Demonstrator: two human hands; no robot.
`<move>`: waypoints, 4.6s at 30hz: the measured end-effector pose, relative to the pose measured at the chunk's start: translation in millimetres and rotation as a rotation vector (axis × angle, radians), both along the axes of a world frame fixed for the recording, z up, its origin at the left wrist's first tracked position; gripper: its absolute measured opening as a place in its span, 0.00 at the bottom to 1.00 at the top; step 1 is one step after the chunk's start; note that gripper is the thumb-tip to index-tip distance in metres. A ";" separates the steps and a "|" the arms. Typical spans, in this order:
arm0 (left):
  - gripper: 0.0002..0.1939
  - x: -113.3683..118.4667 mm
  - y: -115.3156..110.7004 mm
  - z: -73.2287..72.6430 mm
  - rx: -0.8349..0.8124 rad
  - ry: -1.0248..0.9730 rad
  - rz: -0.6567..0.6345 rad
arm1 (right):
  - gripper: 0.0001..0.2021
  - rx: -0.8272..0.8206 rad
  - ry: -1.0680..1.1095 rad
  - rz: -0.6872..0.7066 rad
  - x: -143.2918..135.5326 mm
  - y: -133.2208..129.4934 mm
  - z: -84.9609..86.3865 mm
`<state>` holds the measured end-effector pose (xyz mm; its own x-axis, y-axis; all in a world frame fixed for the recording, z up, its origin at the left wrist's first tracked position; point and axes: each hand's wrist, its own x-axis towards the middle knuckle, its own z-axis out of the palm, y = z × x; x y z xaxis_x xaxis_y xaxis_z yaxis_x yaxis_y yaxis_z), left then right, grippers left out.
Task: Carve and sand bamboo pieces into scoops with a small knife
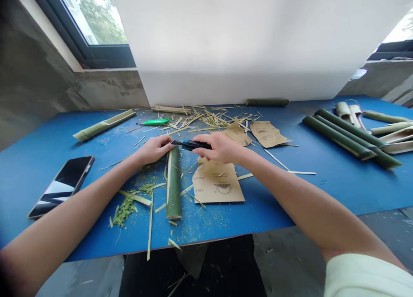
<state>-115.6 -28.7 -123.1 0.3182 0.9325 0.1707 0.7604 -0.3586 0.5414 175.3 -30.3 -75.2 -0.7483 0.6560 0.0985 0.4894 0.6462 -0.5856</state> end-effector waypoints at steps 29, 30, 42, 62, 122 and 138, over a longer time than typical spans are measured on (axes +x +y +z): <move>0.18 20.5 9.1 -8.9 -0.020 -0.167 0.160 | 0.18 0.441 -0.320 0.102 -26.8 -18.3 -23.7; 0.18 21.1 9.3 -8.9 -0.020 -0.167 0.161 | 0.18 0.441 -0.307 0.055 -30.2 -16.9 -24.0; 0.17 18.9 11.1 -10.1 0.028 -0.116 0.131 | 0.26 0.095 -0.519 -0.167 19.7 5.3 24.5; 0.18 19.2 12.0 -12.3 0.067 -0.085 0.121 | 0.17 0.381 -0.257 -0.270 -10.5 -5.7 5.1; 0.15 28.4 9.0 -9.4 0.010 -0.150 0.246 | 0.15 0.371 -0.355 0.108 -27.1 -27.2 -19.0; 0.15 29.5 8.2 -11.5 0.030 -0.163 0.230 | 0.15 0.307 -0.314 0.104 -24.7 -32.2 -10.7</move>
